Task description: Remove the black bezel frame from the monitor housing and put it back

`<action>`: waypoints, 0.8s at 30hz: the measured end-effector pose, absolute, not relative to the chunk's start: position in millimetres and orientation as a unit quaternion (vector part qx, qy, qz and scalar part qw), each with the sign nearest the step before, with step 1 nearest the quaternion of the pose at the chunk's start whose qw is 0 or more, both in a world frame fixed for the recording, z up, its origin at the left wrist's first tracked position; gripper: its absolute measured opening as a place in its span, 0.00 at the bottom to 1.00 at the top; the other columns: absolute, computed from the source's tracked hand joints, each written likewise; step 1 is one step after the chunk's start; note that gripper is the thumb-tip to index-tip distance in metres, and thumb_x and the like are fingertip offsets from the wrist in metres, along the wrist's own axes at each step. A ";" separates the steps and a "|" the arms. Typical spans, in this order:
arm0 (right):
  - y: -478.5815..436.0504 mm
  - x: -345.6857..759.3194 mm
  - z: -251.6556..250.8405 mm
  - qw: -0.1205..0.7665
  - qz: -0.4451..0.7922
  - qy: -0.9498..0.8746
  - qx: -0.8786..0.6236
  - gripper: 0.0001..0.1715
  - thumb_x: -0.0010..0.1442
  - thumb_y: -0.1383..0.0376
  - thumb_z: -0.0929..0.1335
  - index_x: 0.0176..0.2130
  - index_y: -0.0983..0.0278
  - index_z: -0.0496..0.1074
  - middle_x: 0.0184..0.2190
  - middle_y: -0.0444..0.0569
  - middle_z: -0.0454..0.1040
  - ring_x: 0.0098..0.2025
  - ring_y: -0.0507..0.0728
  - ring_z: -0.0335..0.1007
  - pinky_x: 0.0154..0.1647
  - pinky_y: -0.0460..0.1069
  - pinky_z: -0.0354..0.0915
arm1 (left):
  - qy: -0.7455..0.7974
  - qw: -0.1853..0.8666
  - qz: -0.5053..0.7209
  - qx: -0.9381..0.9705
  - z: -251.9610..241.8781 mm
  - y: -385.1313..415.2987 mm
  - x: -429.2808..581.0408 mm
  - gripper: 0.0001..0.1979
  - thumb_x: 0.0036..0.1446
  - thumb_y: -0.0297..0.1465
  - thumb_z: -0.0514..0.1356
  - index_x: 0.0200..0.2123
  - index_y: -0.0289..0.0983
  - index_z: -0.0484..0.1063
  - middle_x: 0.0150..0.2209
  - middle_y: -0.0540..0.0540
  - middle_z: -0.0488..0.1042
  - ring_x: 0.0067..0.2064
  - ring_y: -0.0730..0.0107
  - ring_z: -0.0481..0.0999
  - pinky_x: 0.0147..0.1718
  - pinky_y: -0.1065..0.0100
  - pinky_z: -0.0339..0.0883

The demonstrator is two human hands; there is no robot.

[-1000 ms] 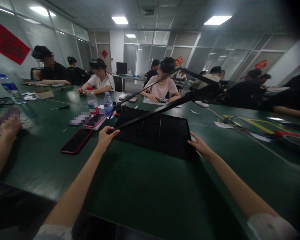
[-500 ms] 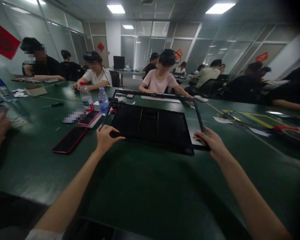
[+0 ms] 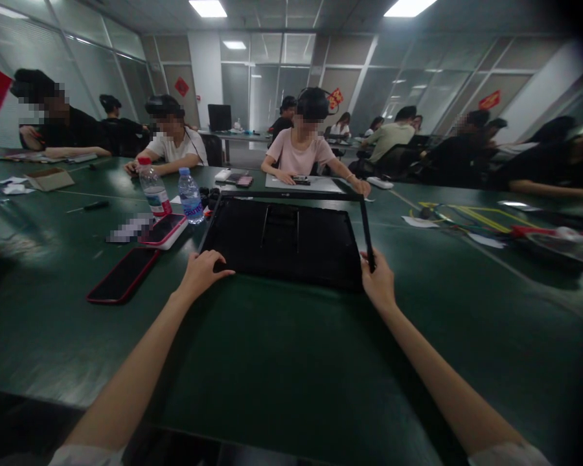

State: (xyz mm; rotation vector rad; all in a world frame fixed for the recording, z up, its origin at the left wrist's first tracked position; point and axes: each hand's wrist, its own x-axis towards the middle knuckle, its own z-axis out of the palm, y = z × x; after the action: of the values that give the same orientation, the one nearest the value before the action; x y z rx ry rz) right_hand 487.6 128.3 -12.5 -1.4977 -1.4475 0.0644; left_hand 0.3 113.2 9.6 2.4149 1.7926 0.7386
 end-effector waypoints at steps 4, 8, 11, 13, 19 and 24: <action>130.6 497.1 -16.4 0.496 0.042 -0.608 -0.618 0.30 0.64 0.53 0.63 0.62 0.61 0.69 0.53 0.57 0.77 0.54 0.65 0.74 0.62 0.64 0.66 | 0.549 0.090 0.232 0.798 14.4 111.7 2.1 0.23 0.58 0.56 0.61 0.30 0.41 0.76 0.31 0.46 0.79 0.34 0.61 0.77 0.45 0.59 0.63; 136.3 500.7 -20.0 0.490 0.044 -0.614 -0.617 0.31 0.64 0.53 0.64 0.62 0.62 0.69 0.53 0.57 0.77 0.55 0.65 0.74 0.63 0.64 0.65 | 0.544 0.099 0.245 0.796 16.9 105.6 5.8 0.24 0.61 0.54 0.59 0.26 0.42 0.76 0.24 0.48 0.76 0.27 0.64 0.73 0.41 0.60 0.65; 142.5 501.1 -23.1 0.480 0.044 -0.614 -0.625 0.30 0.64 0.54 0.64 0.60 0.63 0.71 0.53 0.57 0.77 0.56 0.66 0.74 0.63 0.64 0.65 | 0.583 0.016 0.278 0.763 20.1 101.7 6.3 0.19 0.65 0.48 0.58 0.32 0.42 0.78 0.32 0.44 0.79 0.37 0.58 0.77 0.47 0.57 0.65; 146.0 502.0 -25.6 0.475 0.044 -0.616 -0.627 0.29 0.63 0.55 0.64 0.59 0.63 0.72 0.54 0.57 0.77 0.56 0.67 0.73 0.63 0.65 0.65 | 0.626 -0.052 0.311 0.713 21.4 100.9 4.5 0.16 0.66 0.44 0.57 0.43 0.41 0.78 0.45 0.39 0.79 0.50 0.51 0.76 0.52 0.54 0.65; 151.9 509.3 -35.0 0.479 0.050 -0.619 -0.621 0.30 0.63 0.54 0.65 0.60 0.64 0.72 0.55 0.57 0.77 0.55 0.66 0.74 0.62 0.64 0.66 | 0.764 -0.033 0.233 0.601 14.1 105.7 -11.1 0.27 0.65 0.43 0.56 0.61 0.33 0.69 0.58 0.30 0.72 0.58 0.43 0.72 0.52 0.52 0.69; 152.5 511.8 -38.5 0.485 0.059 -0.608 -0.625 0.31 0.61 0.54 0.66 0.60 0.65 0.73 0.54 0.57 0.77 0.53 0.66 0.75 0.61 0.64 0.67 | 0.769 0.017 0.222 0.599 11.0 106.8 -15.9 0.23 0.69 0.41 0.49 0.56 0.36 0.74 0.54 0.31 0.77 0.51 0.44 0.78 0.47 0.52 0.71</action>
State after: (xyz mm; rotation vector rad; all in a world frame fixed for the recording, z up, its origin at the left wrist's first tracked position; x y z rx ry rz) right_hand 511.8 152.5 -38.5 -1.5213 -1.4810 0.1428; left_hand -15.9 106.8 11.0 1.8628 2.3904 0.6907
